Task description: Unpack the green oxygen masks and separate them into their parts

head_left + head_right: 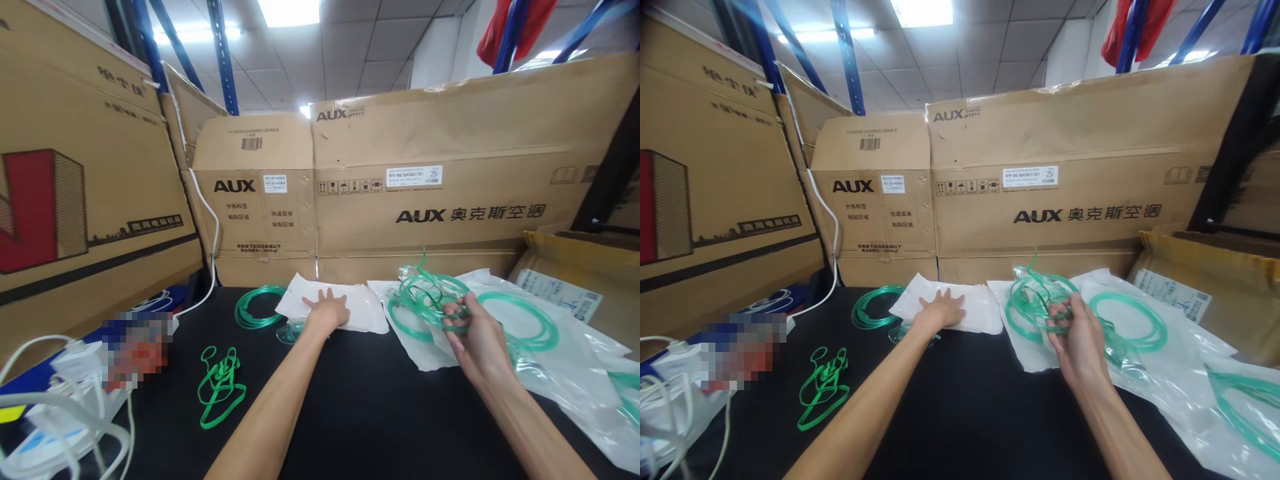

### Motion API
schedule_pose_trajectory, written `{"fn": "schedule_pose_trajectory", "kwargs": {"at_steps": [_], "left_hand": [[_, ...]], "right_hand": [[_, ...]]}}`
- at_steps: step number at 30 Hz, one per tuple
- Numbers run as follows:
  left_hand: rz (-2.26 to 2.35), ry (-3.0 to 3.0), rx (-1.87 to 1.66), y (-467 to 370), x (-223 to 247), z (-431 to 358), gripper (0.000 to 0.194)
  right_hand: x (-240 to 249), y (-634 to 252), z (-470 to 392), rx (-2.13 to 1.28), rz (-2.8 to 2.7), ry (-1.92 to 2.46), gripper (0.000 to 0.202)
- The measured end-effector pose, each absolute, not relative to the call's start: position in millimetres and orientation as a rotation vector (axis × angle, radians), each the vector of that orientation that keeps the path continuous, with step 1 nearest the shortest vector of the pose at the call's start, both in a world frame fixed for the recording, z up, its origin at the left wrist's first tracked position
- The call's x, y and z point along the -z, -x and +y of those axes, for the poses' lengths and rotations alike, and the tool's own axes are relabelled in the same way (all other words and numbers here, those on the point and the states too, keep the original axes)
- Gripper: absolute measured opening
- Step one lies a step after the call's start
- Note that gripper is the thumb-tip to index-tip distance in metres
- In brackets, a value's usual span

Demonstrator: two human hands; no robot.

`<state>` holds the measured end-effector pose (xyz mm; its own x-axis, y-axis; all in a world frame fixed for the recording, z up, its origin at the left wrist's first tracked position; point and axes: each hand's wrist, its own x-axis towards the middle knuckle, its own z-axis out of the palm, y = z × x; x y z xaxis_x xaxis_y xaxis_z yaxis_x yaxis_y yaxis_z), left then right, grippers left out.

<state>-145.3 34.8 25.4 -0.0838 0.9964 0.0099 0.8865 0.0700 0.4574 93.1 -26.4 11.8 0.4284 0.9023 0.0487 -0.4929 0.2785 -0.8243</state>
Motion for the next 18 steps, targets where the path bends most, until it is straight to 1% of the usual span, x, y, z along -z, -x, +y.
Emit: {"fn": "schedule_pose_trajectory", "kwargs": {"at_steps": [6, 8, 14, 18], "left_hand": [[1.973, -1.899, -0.290, 123.2, -14.9, 46.9, 0.054], [1.960, -1.918, -0.207, 121.9, -16.3, 51.1, 0.054], [1.912, -2.059, -0.026, 153.0, -51.5, 67.6, 0.042], [1.956, -2.088, 0.102, 188.1, -75.9, 68.9, 0.038]], "right_hand": [[-11.5, -90.4, -28.2, -1.061, -0.647, 0.814, 0.037], [-10.7, -89.1, -28.7, -1.071, -0.685, 0.805, 0.042], [-11.5, -87.8, -32.1, -1.118, -0.759, 0.784, 0.049], [-14.0, -87.6, -31.4, -1.153, -0.787, 0.764, 0.053]]}}
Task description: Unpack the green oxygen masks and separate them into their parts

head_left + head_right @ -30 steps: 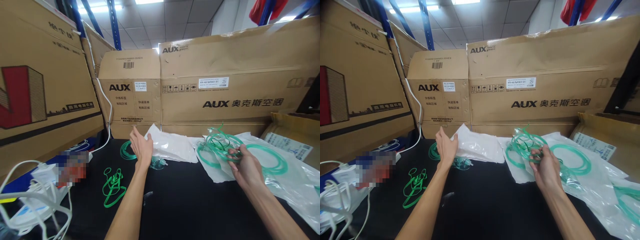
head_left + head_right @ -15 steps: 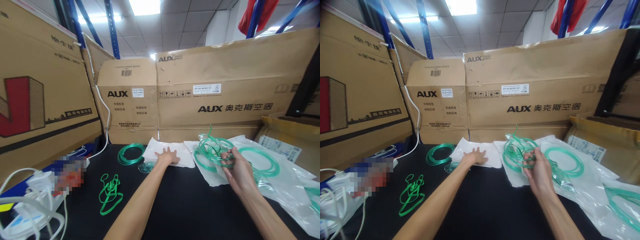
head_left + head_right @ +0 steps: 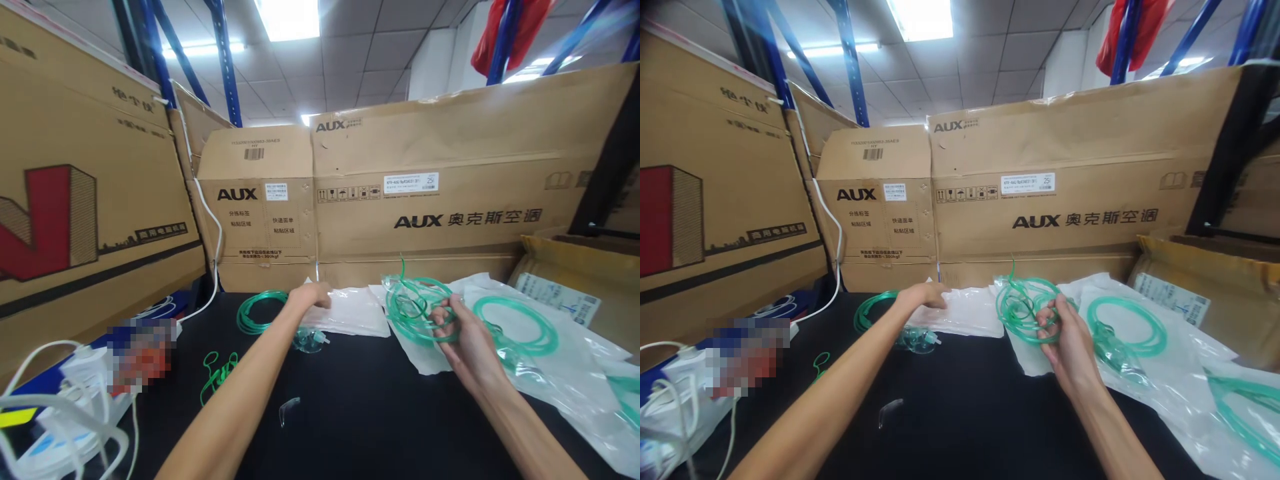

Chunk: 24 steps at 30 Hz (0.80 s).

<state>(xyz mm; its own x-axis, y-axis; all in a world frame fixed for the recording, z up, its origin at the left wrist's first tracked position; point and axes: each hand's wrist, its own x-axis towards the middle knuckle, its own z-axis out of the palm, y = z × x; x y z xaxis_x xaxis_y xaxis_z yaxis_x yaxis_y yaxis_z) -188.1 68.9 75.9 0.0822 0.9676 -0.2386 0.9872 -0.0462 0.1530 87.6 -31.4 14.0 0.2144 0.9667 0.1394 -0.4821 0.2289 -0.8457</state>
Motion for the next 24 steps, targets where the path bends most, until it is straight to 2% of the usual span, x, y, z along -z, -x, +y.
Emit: {"fn": "schedule_pose_trajectory", "kwargs": {"at_steps": [4, 8, 11, 14, 18, 20, 24], "left_hand": [[1.994, -2.055, 0.150, 199.2, -80.5, 63.9, 0.036], [2.009, -2.033, 0.106, 193.8, -80.9, 59.0, 0.036], [2.018, -2.029, 0.079, 196.4, -88.3, 55.2, 0.036], [2.006, -2.076, 0.022, 202.1, -97.6, 42.8, 0.038], [1.865, -2.270, -0.297, 199.8, -100.6, -4.5, 0.053], [1.743, -2.349, -0.508, 193.4, -94.3, -39.2, 0.051], [1.620, -2.328, -0.766, 175.7, -65.7, -97.0, 0.042]], "right_hand": [[-18.2, -87.6, -32.2, -1.239, -0.876, 0.761, 0.055], [-17.1, -89.0, -48.0, -1.417, -1.086, 0.858, 0.048], [-5.3, -89.5, -66.7, -1.488, -1.266, 0.977, 0.042], [13.7, -88.8, -81.7, -1.439, -1.446, 1.122, 0.044], [33.9, -94.2, -90.4, -1.083, -1.666, 1.332, 0.050], [36.9, -99.5, -91.8, -0.792, -1.730, 1.384, 0.056], [34.3, -97.4, -91.2, -0.430, -1.925, 1.279, 0.036]]}}
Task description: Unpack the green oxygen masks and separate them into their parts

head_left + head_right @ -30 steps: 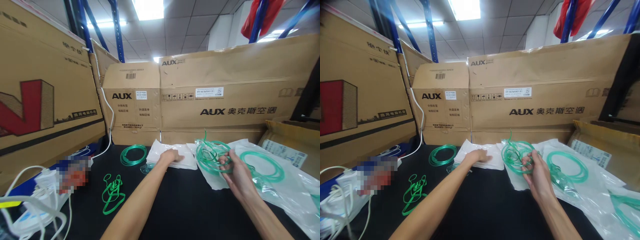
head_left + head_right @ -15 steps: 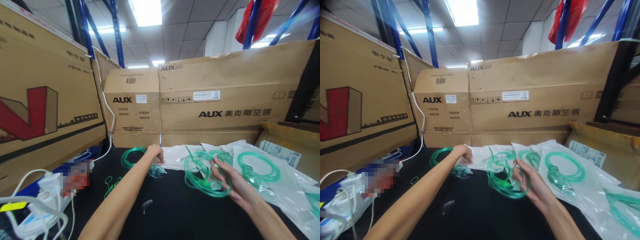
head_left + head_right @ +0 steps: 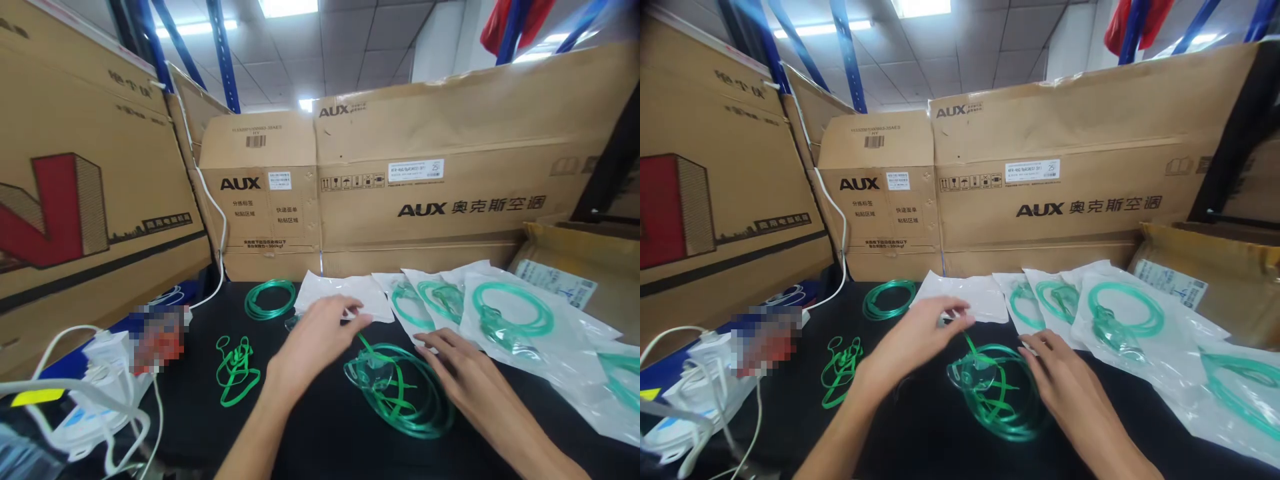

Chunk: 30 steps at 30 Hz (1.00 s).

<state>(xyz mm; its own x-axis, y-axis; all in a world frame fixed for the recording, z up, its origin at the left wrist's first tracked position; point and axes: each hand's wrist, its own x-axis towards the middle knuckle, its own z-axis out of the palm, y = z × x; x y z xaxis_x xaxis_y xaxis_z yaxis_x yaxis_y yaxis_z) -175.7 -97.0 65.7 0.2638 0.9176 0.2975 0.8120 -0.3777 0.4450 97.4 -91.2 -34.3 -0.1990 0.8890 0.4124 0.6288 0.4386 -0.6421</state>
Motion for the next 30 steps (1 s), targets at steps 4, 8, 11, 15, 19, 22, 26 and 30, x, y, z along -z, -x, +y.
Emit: {"fn": "schedule_pose_trajectory", "kwargs": {"at_steps": [4, 8, 11, 15, 19, 22, 26, 30], "left_hand": [[1.482, -2.125, -1.054, 160.4, -31.2, -114.2, 0.026], [1.509, -1.837, -1.225, 152.5, -3.7, -114.4, 0.035], [1.444, -1.501, -1.319, 146.1, 13.5, -118.3, 0.045], [1.203, -1.046, -1.461, 125.8, 27.2, -127.6, 0.062], [1.290, -1.030, -1.477, 101.3, 29.5, -134.7, 0.071], [1.359, -1.103, -1.492, 94.5, 30.8, -134.7, 0.052], [1.372, -1.109, -1.509, 98.5, 35.9, -131.9, 0.039], [1.359, -1.057, -1.526, 98.9, 41.1, -131.6, 0.036]], "right_hand": [[36.9, -72.7, -84.9, -0.328, -2.175, 1.058, 0.031], [46.5, -56.8, -82.3, -0.333, -2.257, 0.987, 0.027], [52.2, -57.7, -86.1, -0.406, -2.201, 1.013, 0.023], [53.3, -59.9, -91.5, -0.487, -2.093, 1.090, 0.015], [51.4, -59.0, -92.6, -0.544, -2.054, 1.084, 0.015], [51.8, -59.3, -92.2, -0.566, -2.035, 1.089, 0.016], [51.2, -58.9, -93.2, -0.570, -2.031, 1.106, 0.018], [46.9, -56.9, -97.0, -0.559, -2.072, 1.083, 0.025]]}}
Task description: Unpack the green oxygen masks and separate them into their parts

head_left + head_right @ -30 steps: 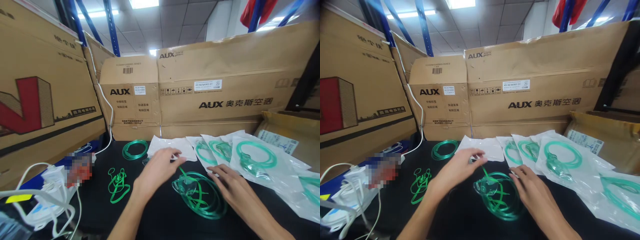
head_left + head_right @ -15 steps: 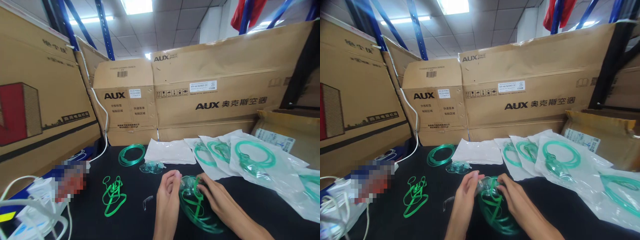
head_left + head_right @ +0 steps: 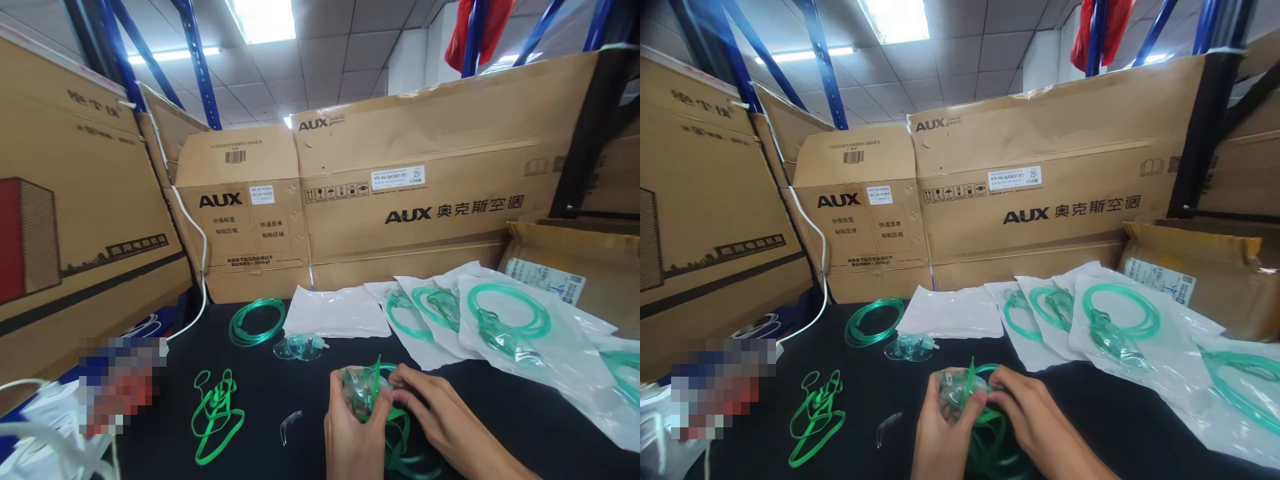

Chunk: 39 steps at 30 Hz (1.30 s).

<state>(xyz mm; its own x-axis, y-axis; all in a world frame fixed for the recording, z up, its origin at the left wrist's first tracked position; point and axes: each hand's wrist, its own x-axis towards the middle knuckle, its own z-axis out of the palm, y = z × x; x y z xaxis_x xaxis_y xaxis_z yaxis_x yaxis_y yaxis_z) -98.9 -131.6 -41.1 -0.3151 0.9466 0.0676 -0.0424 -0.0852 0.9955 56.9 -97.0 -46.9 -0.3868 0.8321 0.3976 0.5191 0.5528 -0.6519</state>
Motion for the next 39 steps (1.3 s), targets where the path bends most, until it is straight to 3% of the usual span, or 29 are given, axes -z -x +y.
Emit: {"fn": "schedule_pose_trajectory", "kwargs": {"at_steps": [5, 10, 15, 18, 23, 28, 30, 33, 39], "left_hand": [[1.340, -1.002, -1.589, 101.4, 43.7, -132.7, 0.032], [1.409, -0.875, -1.812, 122.7, 39.8, -132.0, 0.045], [1.520, -1.025, -1.686, 124.9, 34.4, -136.4, 0.057], [1.712, -1.129, -1.570, 121.8, 32.8, -140.0, 0.064], [1.731, -1.294, -1.570, 121.6, 39.5, -139.7, 0.058], [1.734, -1.355, -1.548, 120.1, 41.6, -140.7, 0.067], [1.721, -1.386, -1.573, 119.1, 40.4, -141.7, 0.063], [1.717, -1.386, -1.594, 118.4, 39.4, -141.8, 0.063], [1.649, -1.547, -1.577, 121.3, 37.1, -137.3, 0.056]], "right_hand": [[44.8, -58.1, -97.8, -0.529, -2.137, 1.068, 0.032], [51.0, -61.1, -93.9, -0.449, -2.167, 1.109, 0.041], [60.9, -59.5, -95.1, -0.276, -2.172, 1.143, 0.028], [58.0, -57.1, -90.2, -0.157, -2.208, 1.114, 0.034], [54.8, -62.6, -72.4, 0.012, -2.259, 1.152, 0.041], [78.5, -87.3, -73.0, 0.174, -2.143, 1.446, 0.034], [86.7, -94.7, -76.0, 0.190, -2.140, 1.508, 0.027], [90.4, -100.3, -76.9, 0.172, -2.147, 1.544, 0.034], [68.2, -110.6, -74.3, 0.127, -2.074, 1.499, 0.033]]}}
